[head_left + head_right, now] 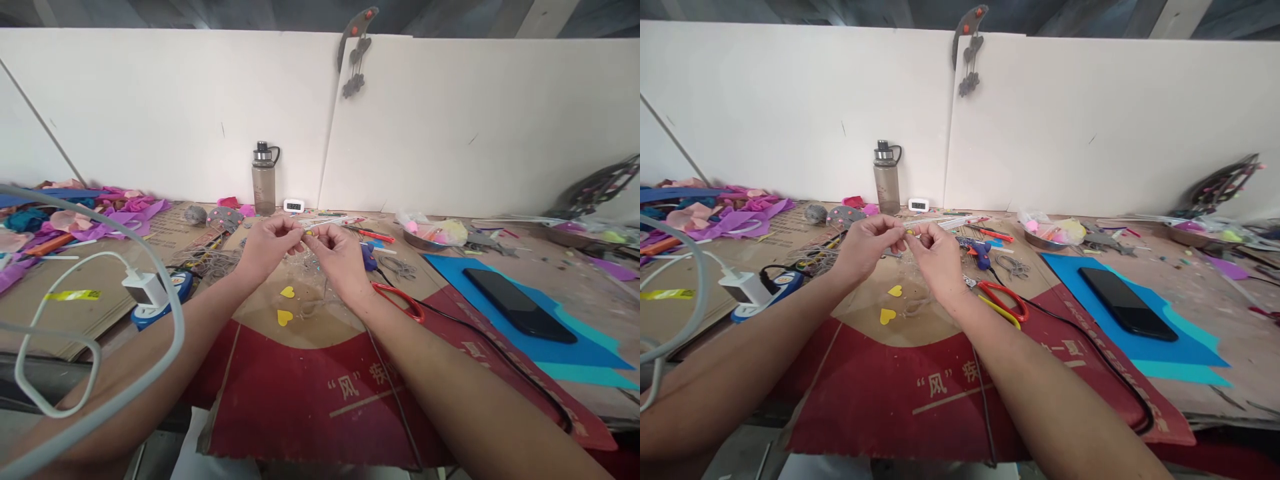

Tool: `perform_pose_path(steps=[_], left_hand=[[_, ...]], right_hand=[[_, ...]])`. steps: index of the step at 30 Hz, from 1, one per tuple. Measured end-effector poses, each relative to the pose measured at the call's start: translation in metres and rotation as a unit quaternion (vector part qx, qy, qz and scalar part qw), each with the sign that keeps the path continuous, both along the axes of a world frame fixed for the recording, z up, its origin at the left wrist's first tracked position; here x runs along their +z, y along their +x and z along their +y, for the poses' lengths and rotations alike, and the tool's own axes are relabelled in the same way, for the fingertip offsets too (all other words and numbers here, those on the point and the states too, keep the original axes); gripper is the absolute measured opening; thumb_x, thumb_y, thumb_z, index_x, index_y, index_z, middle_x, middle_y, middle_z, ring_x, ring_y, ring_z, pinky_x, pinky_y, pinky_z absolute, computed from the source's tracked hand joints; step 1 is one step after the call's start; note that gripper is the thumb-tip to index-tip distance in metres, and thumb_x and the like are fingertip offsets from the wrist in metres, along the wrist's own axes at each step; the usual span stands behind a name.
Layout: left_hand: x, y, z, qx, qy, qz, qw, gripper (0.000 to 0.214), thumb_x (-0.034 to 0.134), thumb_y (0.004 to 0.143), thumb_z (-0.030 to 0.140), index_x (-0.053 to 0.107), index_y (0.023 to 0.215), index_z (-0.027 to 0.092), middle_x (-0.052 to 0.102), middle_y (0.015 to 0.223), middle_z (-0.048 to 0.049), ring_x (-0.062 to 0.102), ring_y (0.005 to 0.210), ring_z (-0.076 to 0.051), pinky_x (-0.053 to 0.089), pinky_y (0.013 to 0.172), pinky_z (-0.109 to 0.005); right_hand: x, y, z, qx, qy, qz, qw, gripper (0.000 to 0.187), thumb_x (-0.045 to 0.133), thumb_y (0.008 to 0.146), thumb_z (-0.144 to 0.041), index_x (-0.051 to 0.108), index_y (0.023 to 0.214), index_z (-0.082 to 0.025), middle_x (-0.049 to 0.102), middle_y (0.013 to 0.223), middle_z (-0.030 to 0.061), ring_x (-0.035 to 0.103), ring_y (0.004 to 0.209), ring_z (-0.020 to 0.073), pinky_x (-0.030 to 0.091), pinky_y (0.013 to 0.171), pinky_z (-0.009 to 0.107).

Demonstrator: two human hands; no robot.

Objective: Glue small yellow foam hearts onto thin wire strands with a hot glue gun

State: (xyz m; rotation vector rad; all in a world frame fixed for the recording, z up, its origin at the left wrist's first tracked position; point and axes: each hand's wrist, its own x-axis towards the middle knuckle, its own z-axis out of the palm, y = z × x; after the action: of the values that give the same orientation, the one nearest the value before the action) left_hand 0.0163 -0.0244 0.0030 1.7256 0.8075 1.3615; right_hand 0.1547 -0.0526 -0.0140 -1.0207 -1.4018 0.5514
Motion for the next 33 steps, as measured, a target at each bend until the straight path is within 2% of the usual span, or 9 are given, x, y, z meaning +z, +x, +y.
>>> perform_pose_path(steps=[6, 11, 15, 20, 24, 29, 33], left_hand=[[-0.005, 0.002, 0.007, -0.002, -0.047, -0.056, 0.997, 0.009, 0.063, 0.072, 0.024, 0.062, 0.066, 0.017, 0.057, 0.054, 0.0011, 0.050, 0.049, -0.009, 0.037, 0.049, -0.022], [-0.006, 0.004, 0.006, 0.018, -0.048, -0.070, 0.996, 0.007, 0.062, 0.071, 0.022, 0.061, 0.066, 0.018, 0.056, 0.052, 0.0019, 0.046, 0.045, -0.008, 0.033, 0.045, -0.021], [-0.008, 0.008, 0.005, 0.016, -0.073, -0.116, 0.990, 0.008, 0.064, 0.069, 0.021, 0.059, 0.064, 0.018, 0.053, 0.049, 0.0032, 0.044, 0.044, -0.007, 0.032, 0.044, -0.021], [-0.006, 0.008, 0.006, -0.054, -0.145, -0.147, 0.977, 0.014, 0.068, 0.068, 0.022, 0.058, 0.060, 0.016, 0.053, 0.050, 0.0020, 0.046, 0.044, -0.007, 0.030, 0.041, -0.020], [-0.003, 0.003, 0.007, -0.120, -0.178, -0.138, 0.967, 0.018, 0.071, 0.071, 0.029, 0.065, 0.068, 0.013, 0.062, 0.061, -0.0034, 0.060, 0.055, -0.011, 0.044, 0.048, -0.021], [0.000, 0.003, 0.003, -0.103, -0.159, -0.123, 0.974, 0.026, 0.071, 0.073, 0.037, 0.068, 0.079, 0.011, 0.069, 0.068, -0.0076, 0.067, 0.063, -0.016, 0.053, 0.060, -0.026], [0.001, 0.005, -0.002, -0.047, -0.081, -0.046, 0.995, 0.024, 0.074, 0.070, 0.032, 0.068, 0.082, 0.013, 0.070, 0.066, -0.0058, 0.066, 0.059, -0.015, 0.055, 0.061, -0.028]], right_hand=[[-0.004, -0.001, 0.001, 0.015, 0.008, 0.025, 1.000, 0.018, 0.063, 0.077, -0.034, 0.060, 0.086, -0.019, 0.041, 0.062, -0.0072, 0.037, 0.057, 0.0093, 0.032, 0.057, 0.024], [-0.002, -0.003, -0.002, 0.039, -0.005, 0.044, 0.998, 0.018, 0.058, 0.081, -0.037, 0.059, 0.082, -0.019, 0.053, 0.070, -0.0034, 0.043, 0.063, 0.0105, 0.037, 0.062, 0.025], [-0.001, -0.006, -0.002, 0.046, -0.021, 0.056, 0.997, 0.015, 0.056, 0.080, -0.034, 0.058, 0.079, -0.019, 0.053, 0.069, -0.0034, 0.043, 0.062, 0.0106, 0.037, 0.060, 0.024], [-0.006, -0.005, 0.003, 0.040, -0.011, 0.064, 0.997, 0.015, 0.058, 0.077, -0.033, 0.059, 0.076, -0.019, 0.052, 0.066, -0.0040, 0.043, 0.060, 0.0102, 0.036, 0.060, 0.024], [-0.009, 0.001, 0.008, 0.024, -0.033, 0.088, 0.995, 0.017, 0.059, 0.075, -0.035, 0.059, 0.074, -0.019, 0.052, 0.064, -0.0040, 0.039, 0.057, 0.0096, 0.035, 0.056, 0.024], [-0.008, 0.006, 0.010, 0.010, -0.047, 0.087, 0.995, 0.017, 0.059, 0.074, -0.036, 0.058, 0.071, -0.019, 0.052, 0.064, -0.0037, 0.037, 0.055, 0.0094, 0.033, 0.054, 0.024], [-0.006, 0.007, 0.007, 0.003, -0.043, 0.069, 0.997, 0.017, 0.058, 0.075, -0.035, 0.056, 0.069, -0.019, 0.049, 0.062, -0.0044, 0.037, 0.055, 0.0097, 0.034, 0.055, 0.024]])
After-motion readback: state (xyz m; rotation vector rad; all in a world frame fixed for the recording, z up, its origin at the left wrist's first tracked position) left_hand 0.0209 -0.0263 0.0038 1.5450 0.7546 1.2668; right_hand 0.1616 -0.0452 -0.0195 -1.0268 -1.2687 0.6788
